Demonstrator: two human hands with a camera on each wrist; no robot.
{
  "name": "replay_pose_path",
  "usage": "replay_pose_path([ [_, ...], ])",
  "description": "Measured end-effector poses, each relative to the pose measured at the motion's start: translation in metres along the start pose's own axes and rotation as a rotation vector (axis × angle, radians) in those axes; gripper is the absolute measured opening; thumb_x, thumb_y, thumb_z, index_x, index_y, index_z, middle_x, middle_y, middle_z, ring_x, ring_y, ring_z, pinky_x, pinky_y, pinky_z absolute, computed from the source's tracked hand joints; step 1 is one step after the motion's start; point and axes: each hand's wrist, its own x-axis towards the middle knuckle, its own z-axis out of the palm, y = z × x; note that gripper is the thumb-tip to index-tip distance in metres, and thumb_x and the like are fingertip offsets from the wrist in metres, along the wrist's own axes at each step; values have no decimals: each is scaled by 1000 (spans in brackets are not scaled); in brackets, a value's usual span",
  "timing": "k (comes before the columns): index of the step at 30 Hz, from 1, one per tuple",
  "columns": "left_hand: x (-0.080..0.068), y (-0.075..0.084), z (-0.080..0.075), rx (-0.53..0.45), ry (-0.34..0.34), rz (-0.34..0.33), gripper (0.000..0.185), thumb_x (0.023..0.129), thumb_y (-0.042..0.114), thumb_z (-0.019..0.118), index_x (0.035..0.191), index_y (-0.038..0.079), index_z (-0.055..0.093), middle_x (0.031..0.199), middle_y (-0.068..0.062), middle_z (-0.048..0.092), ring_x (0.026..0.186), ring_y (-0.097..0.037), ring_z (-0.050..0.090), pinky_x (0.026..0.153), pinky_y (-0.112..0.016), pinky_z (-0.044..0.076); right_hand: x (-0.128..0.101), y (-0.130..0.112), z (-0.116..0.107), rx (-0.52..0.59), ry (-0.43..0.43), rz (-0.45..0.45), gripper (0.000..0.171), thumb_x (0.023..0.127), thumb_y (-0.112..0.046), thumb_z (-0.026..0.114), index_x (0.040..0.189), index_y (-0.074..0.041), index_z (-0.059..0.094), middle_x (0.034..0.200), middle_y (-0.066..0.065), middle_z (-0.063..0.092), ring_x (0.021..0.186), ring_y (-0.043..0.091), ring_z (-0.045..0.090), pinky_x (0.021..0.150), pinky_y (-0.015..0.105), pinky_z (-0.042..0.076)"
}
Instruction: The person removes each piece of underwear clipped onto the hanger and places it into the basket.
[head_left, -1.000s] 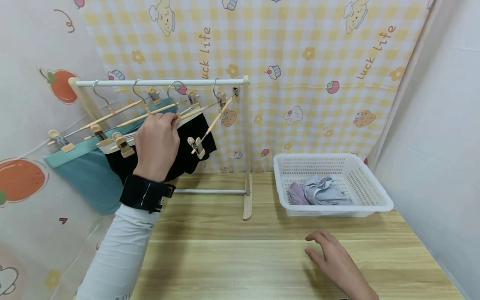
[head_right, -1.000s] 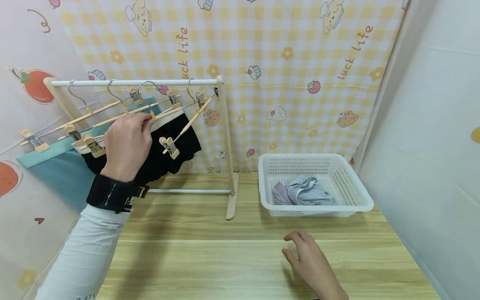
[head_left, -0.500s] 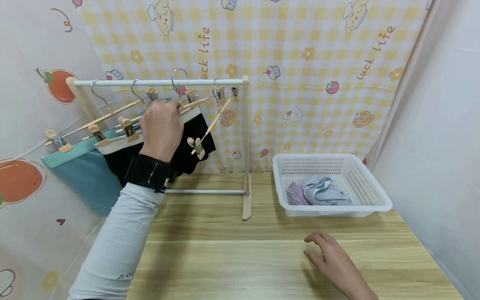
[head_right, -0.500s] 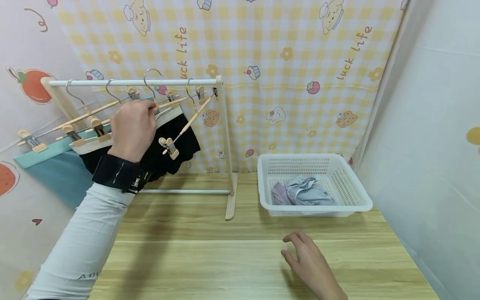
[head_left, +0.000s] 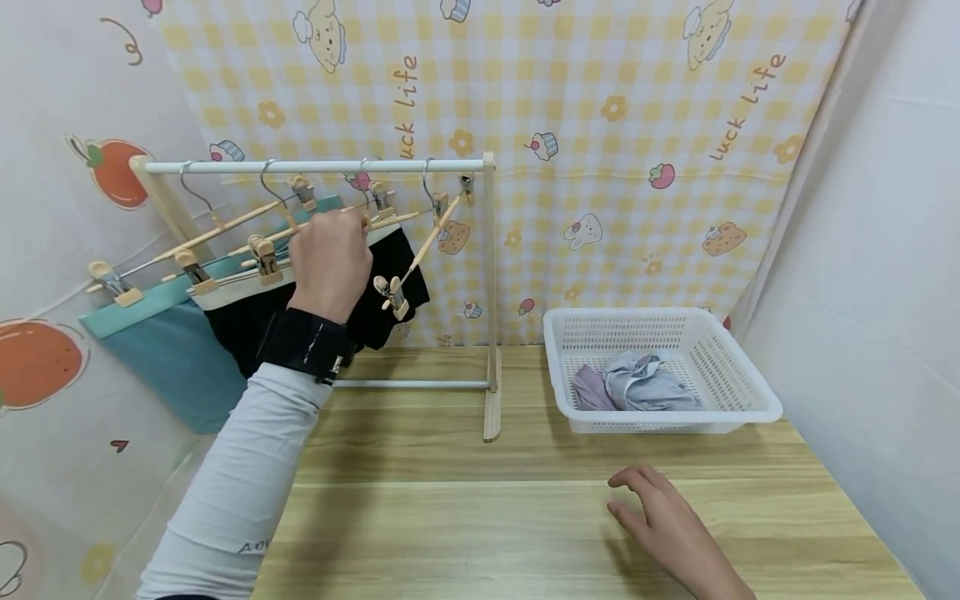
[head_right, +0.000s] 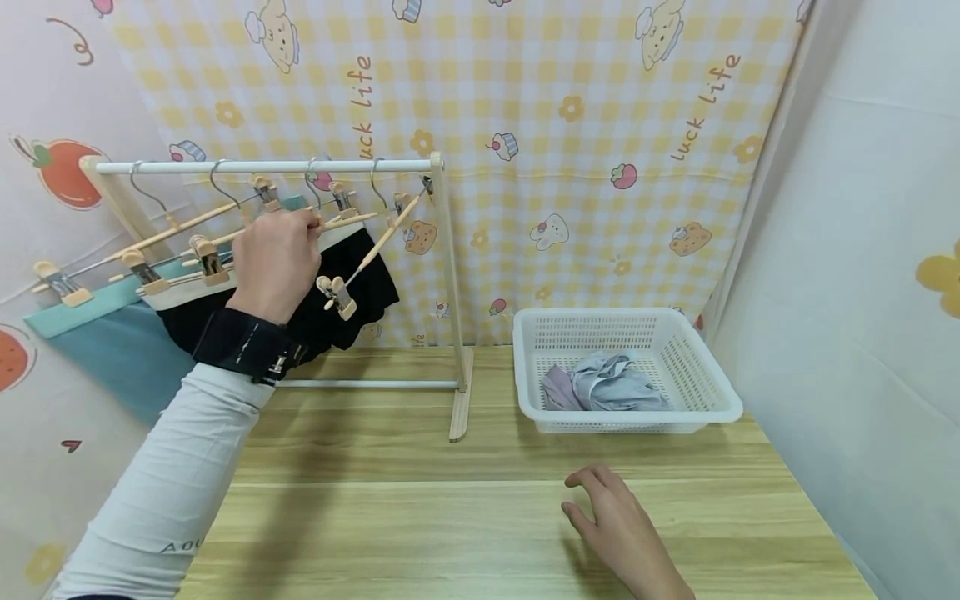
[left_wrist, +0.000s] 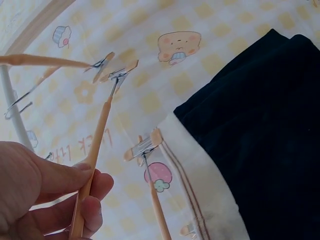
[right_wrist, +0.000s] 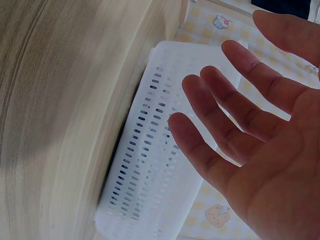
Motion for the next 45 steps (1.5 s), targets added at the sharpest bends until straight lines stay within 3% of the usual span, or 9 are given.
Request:
replay_pose_path([
  [6,-6,2,4,-11,-16,-10,29,112,9,55,98,-9,73,79,-28,66,69,-48,66,53,-59,52,-1,0,1,-1,-2,-5,26,87,-13,89,108,-20,75,113,-13,68,109,20,71,91,43,60],
  [12,-8,6,4,0,-28,3,38,113,7,53,81,-9,68,73,-27,62,63,-45,63,47,-47,42,-2,-1,0,1,-24,19,25,88,-14,89,108,-20,75,113,-11,69,110,20,71,93,43,60],
  [17,-11,9,-1,8,-33,40,42,107,-6,51,66,2,47,60,-15,41,49,-32,43,49,-34,24,-2,-1,0,11,-75,60,22,92,-17,87,110,-21,75,116,-10,70,113,21,70,96,45,59],
  [23,-10,15,-13,4,-27,86,50,97,-15,41,62,15,23,65,1,15,58,-17,18,52,-32,16,-2,-2,-2,15,-83,67,22,92,-17,87,110,-20,75,116,-9,70,113,21,70,97,45,59],
  [27,-9,20,-23,12,5,109,48,98,-13,43,59,11,28,63,-3,24,57,-21,25,49,-33,21,-2,-2,-2,16,-85,65,23,91,-16,87,110,-19,75,115,-8,70,113,20,70,96,45,59],
  [30,-7,22,-31,18,37,117,43,99,-8,51,60,5,39,62,-14,40,54,-33,41,47,-41,33,-2,-2,-2,15,-83,61,23,91,-16,87,110,-19,75,115,-8,70,113,20,70,96,45,60],
  [35,-2,16,-45,9,36,86,25,102,-2,58,79,-10,65,78,-30,65,75,-51,64,62,-58,52,-2,-3,-1,17,-78,54,23,91,-16,88,110,-19,75,115,-8,70,113,21,70,96,45,60],
  [39,2,2,-56,11,-8,30,22,104,4,61,111,-13,73,98,-36,72,87,-55,66,69,-62,55,-2,-3,0,19,-73,49,23,90,-15,88,109,-19,75,115,-7,70,113,21,70,95,45,60],
  [45,5,-32,-71,-7,-92,-57,29,106,8,59,123,-13,71,102,-40,69,86,-58,65,64,-66,51,-2,-5,1,21,-73,44,22,90,-14,88,108,-19,75,114,-7,70,112,21,70,95,45,60],
])
